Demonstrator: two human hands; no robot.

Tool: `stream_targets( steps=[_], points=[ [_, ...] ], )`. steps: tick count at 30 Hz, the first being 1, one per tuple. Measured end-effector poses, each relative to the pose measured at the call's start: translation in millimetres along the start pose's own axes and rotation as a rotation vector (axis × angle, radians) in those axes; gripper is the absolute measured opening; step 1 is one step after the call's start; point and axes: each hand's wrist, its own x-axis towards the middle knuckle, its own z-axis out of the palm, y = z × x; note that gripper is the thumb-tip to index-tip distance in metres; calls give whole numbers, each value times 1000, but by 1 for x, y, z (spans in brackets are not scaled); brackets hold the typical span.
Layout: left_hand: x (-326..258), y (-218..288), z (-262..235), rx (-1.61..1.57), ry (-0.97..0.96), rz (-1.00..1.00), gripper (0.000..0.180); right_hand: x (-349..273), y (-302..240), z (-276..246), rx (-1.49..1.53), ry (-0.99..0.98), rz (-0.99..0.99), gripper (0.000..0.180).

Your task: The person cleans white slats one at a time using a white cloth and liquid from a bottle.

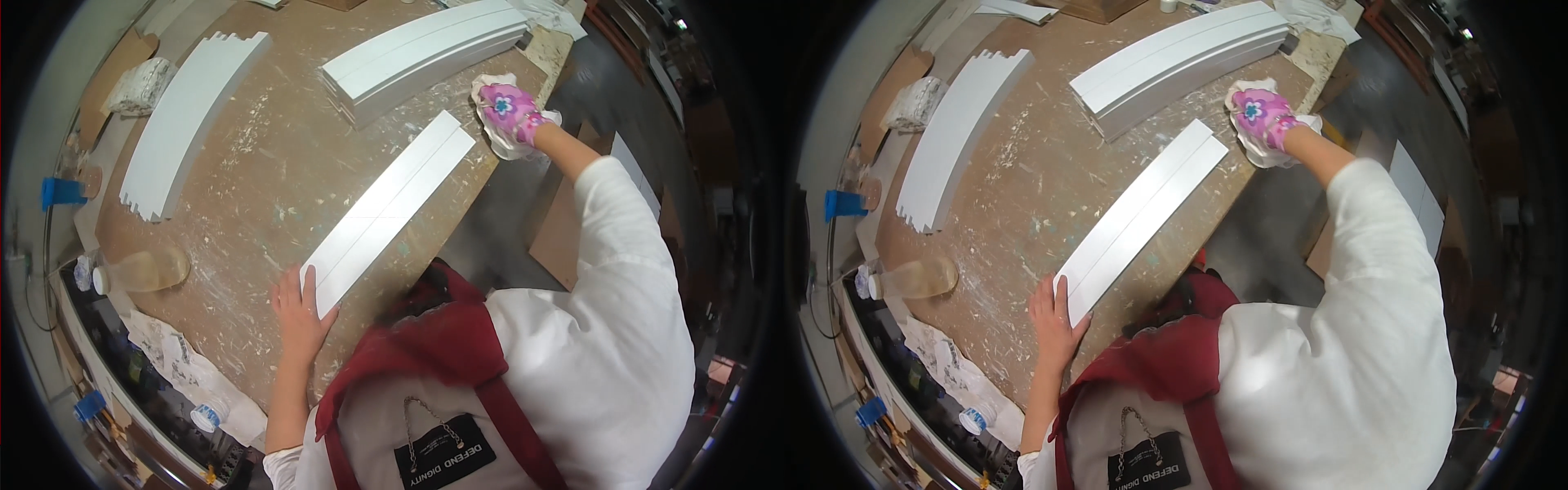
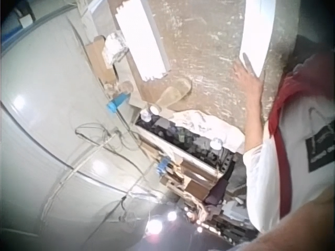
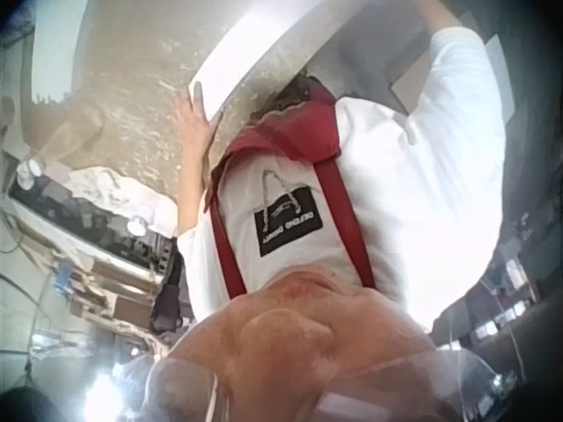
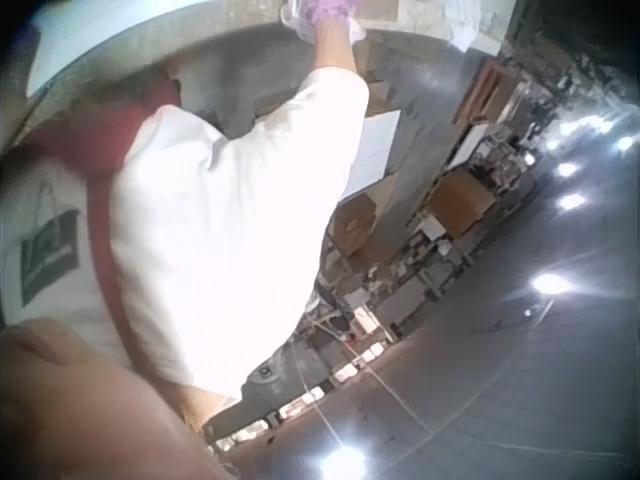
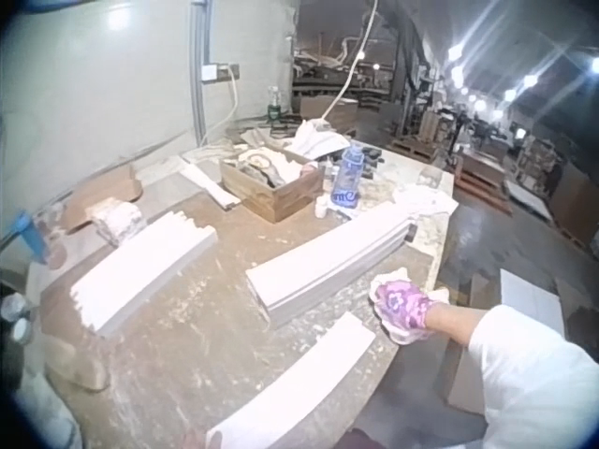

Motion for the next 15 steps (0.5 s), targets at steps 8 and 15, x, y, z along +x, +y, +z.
stream_targets(
  steps=[8,15],
  points=[
    [9,3,0,-22,22,12,83,3,-54,43,-31,272,100,28],
    [0,4,0,46,-49,-56,84,-5,-50,1,295,215,180,23]
  ],
)
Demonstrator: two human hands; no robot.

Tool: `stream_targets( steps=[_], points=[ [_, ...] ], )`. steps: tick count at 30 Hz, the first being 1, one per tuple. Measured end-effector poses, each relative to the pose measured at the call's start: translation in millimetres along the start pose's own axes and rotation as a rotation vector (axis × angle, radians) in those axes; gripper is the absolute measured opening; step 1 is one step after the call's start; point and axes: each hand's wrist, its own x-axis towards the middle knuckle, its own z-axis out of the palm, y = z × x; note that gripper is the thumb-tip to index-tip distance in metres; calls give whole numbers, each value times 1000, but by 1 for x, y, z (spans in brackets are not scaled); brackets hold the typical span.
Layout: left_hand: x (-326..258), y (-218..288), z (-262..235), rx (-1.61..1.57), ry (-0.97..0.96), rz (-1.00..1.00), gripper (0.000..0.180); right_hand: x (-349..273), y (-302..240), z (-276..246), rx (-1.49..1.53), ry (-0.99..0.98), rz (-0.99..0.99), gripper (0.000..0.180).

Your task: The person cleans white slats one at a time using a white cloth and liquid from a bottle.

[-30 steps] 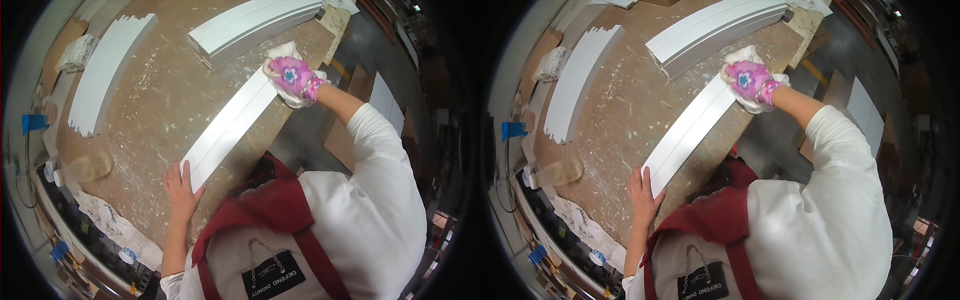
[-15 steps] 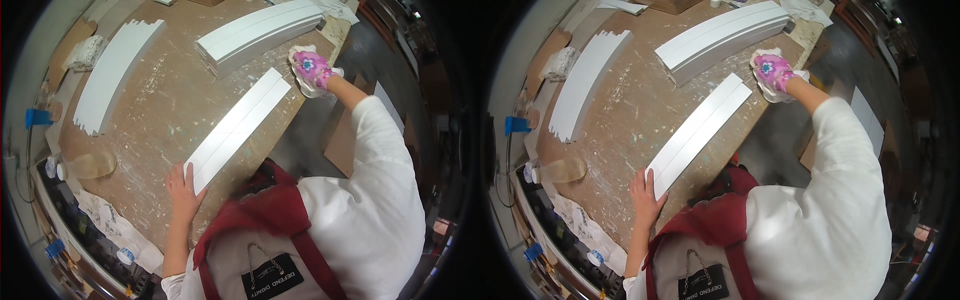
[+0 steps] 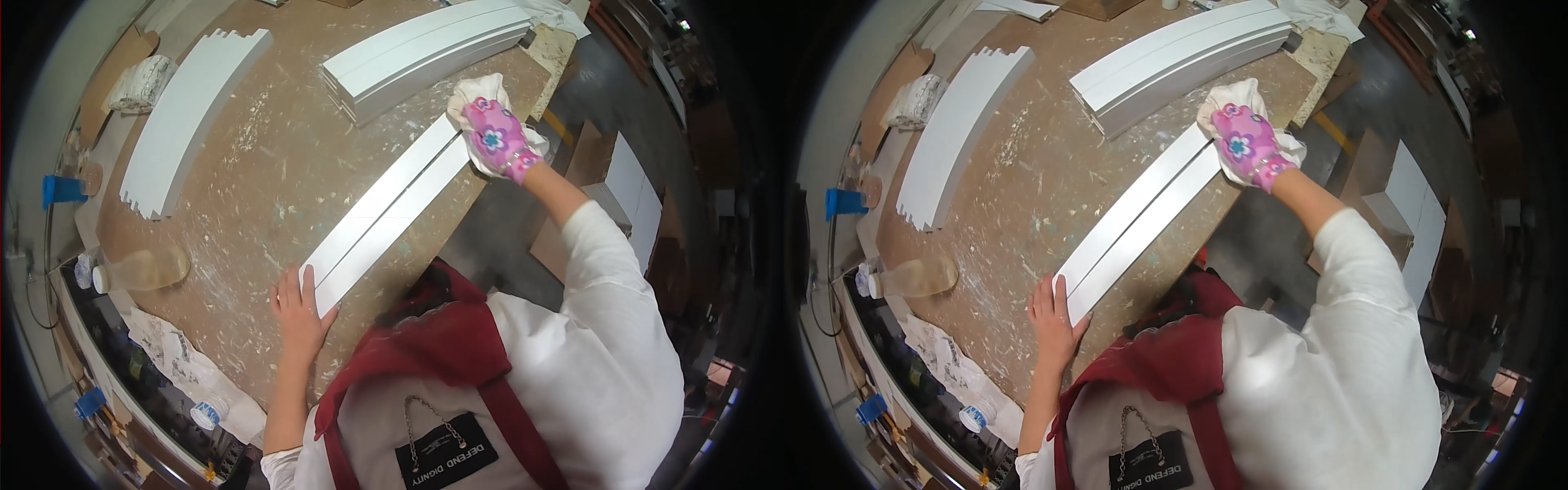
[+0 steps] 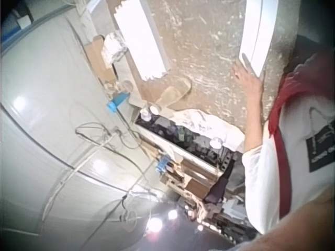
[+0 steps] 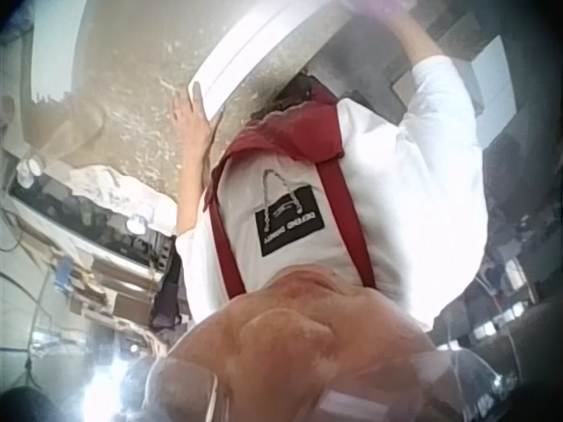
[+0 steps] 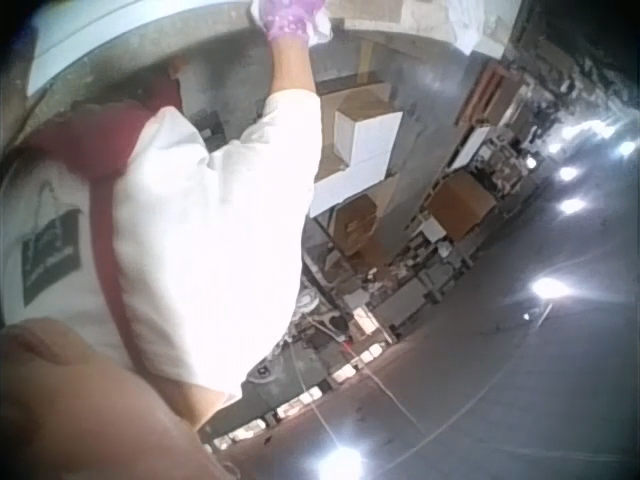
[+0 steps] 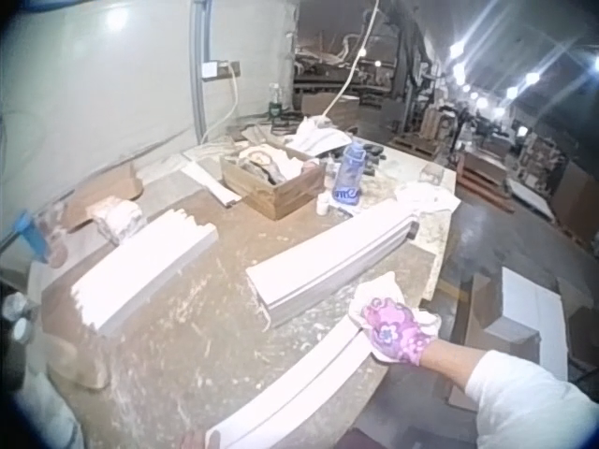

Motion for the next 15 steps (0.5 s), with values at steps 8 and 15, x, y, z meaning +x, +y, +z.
stream_targets(
  steps=[8,15],
  points=[
    [16,28,-27,103,-128,-34,87,11,37,-13,252,12,85,22],
    [66,55,2,45,-73,108,74,-15,-97,-56,1728,-46,715,30]
  ],
)
